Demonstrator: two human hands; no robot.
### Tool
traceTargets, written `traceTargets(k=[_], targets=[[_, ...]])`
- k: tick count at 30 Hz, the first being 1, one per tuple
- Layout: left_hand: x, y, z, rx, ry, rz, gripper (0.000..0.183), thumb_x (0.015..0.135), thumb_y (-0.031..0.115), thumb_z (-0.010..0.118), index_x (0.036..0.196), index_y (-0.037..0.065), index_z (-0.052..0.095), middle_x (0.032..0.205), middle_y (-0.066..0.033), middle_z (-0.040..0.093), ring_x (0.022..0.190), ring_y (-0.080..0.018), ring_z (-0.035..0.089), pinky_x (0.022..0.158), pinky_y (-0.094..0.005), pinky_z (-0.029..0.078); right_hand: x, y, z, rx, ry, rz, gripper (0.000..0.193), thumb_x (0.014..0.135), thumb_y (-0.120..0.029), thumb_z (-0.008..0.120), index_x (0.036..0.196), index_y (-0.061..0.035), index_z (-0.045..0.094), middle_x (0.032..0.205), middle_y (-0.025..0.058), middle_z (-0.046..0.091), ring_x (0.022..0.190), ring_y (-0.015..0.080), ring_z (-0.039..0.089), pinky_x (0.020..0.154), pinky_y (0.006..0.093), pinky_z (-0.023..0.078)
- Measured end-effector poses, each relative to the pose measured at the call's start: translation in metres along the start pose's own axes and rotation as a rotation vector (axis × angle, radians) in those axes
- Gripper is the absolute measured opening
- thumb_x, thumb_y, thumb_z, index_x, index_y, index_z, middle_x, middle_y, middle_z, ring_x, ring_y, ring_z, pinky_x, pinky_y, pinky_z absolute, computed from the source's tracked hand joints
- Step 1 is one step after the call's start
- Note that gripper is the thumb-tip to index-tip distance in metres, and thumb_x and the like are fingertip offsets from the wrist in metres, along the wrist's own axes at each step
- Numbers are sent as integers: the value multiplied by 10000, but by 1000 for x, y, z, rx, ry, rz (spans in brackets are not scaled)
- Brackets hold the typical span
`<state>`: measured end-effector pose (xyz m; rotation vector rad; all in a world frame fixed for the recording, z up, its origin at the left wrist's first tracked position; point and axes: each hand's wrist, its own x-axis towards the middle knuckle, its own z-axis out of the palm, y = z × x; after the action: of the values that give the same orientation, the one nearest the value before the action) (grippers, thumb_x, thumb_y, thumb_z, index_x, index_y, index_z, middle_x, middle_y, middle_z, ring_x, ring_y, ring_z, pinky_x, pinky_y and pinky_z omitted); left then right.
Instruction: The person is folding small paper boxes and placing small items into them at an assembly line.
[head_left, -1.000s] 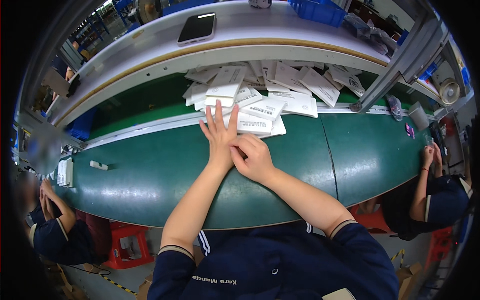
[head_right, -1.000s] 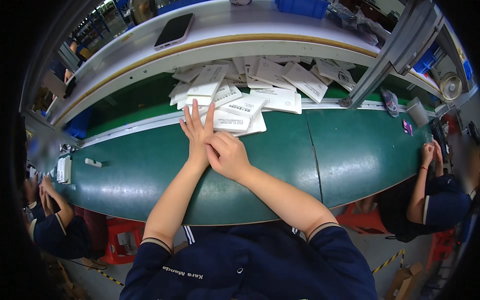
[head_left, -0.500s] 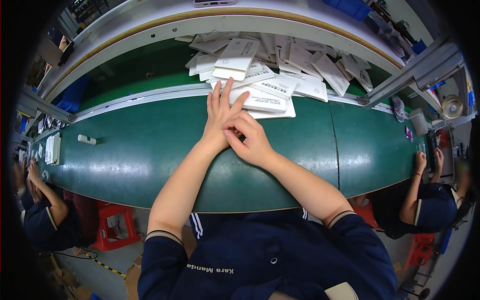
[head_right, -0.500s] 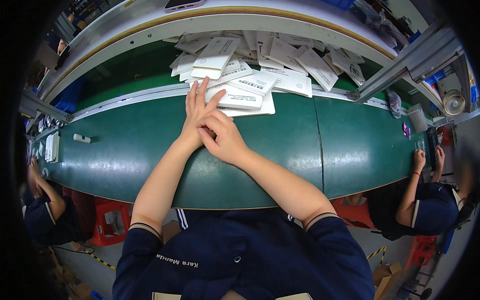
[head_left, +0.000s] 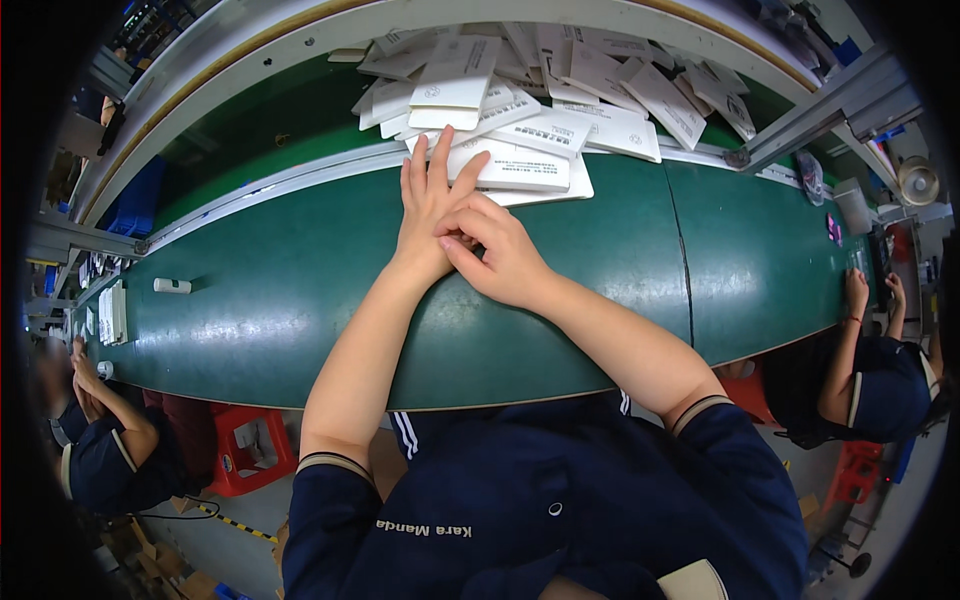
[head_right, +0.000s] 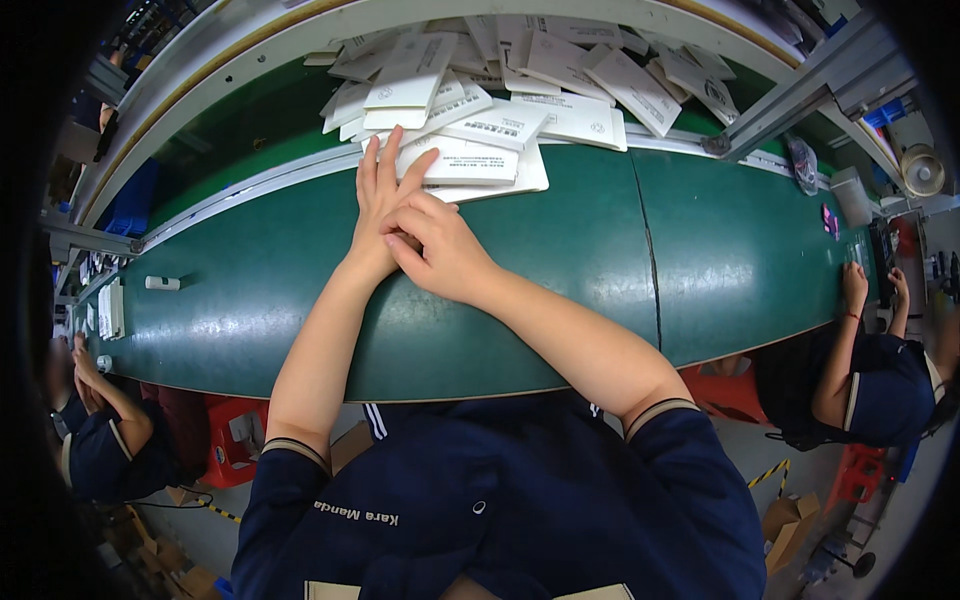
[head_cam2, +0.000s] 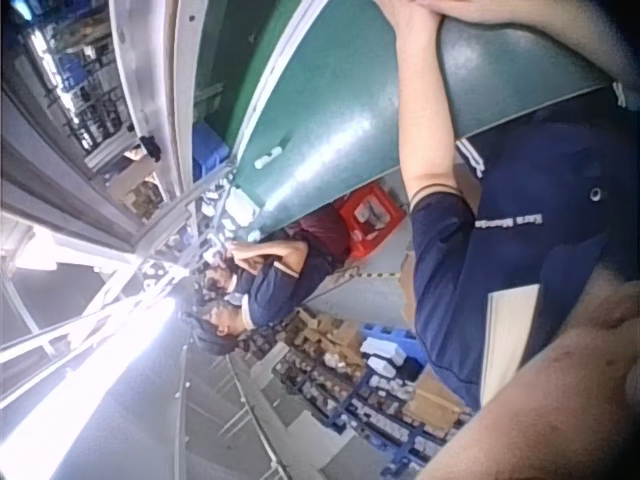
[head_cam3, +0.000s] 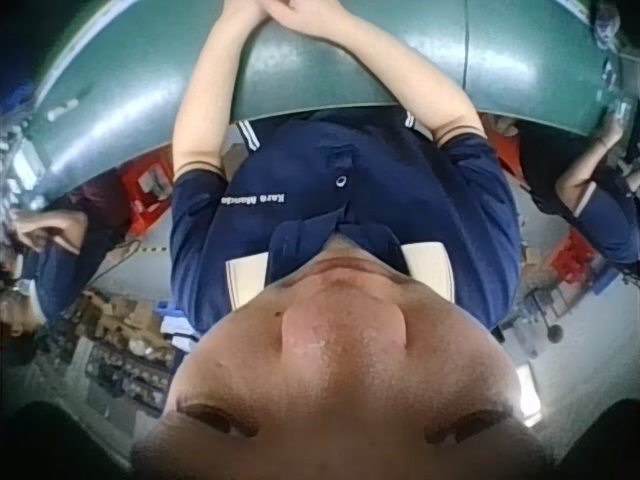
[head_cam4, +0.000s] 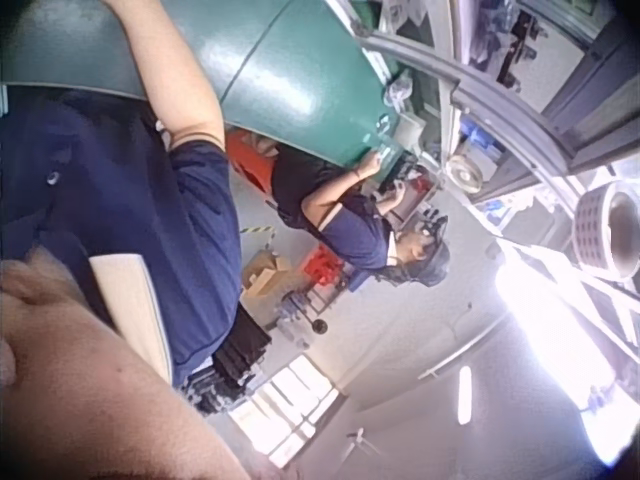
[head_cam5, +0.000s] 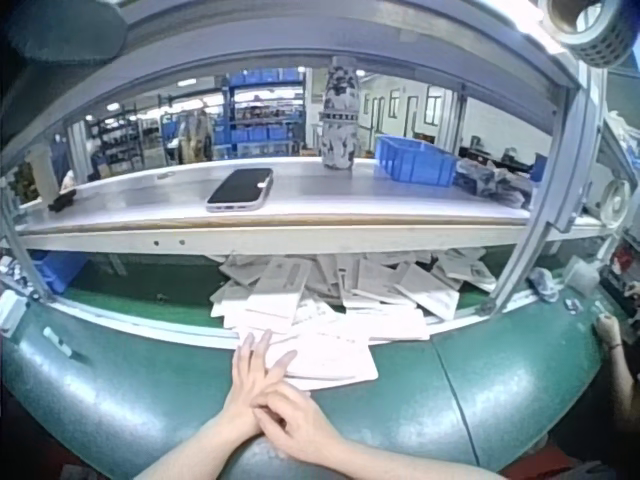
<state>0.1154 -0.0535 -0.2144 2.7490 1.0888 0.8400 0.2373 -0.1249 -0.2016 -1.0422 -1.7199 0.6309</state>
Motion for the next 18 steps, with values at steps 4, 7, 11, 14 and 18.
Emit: traceTargets(k=[4, 7, 11, 14, 18], targets=[[2, 0, -1, 12, 26, 13, 695, 766, 266, 673, 1421, 197, 451, 1564, -209, 169, 1430, -484, 117, 1139, -624, 144, 2, 0, 1, 22, 0, -8, 148, 839, -7, 629, 986, -21, 641, 967, 82, 552, 786, 172, 597, 677, 280, 501], [1, 0, 0, 2, 27, 11, 694, 757, 255, 679, 1416, 211, 463, 1561, -205, 178, 1431, -476, 119, 1141, -622, 145, 1, -1, -1, 44, -28, 25, 142, 845, -6, 621, 985, -17, 636, 967, 77, 552, 793, 166, 598, 664, 272, 502], [2, 1, 0, 23, 17, 8, 697, 755, 254, 682, 1416, 212, 463, 1561, -208, 176, 1431, -474, 119, 1139, -624, 148, 0, 1, -1, 28, -31, 28, 141, 845, -8, 622, 985, -18, 636, 966, 78, 552, 796, 168, 598, 670, 274, 505], [1, 2, -1, 5, 26, 5, 695, 757, 249, 680, 1416, 211, 464, 1562, -210, 174, 1431, -473, 120, 1138, -624, 151, 0, -1, 0, 6, -13, -10, 141, 845, -9, 623, 985, -20, 636, 965, 78, 552, 793, 169, 598, 670, 274, 505], [1, 0, 0, 11, 28, 21, 690, 763, 249, 675, 1418, 203, 461, 1558, -216, 176, 1426, -480, 123, 1138, -622, 154, 0, -2, -1, 16, -18, 5, 142, 844, -12, 626, 985, -25, 638, 963, 76, 551, 794, 173, 595, 677, 281, 505]])
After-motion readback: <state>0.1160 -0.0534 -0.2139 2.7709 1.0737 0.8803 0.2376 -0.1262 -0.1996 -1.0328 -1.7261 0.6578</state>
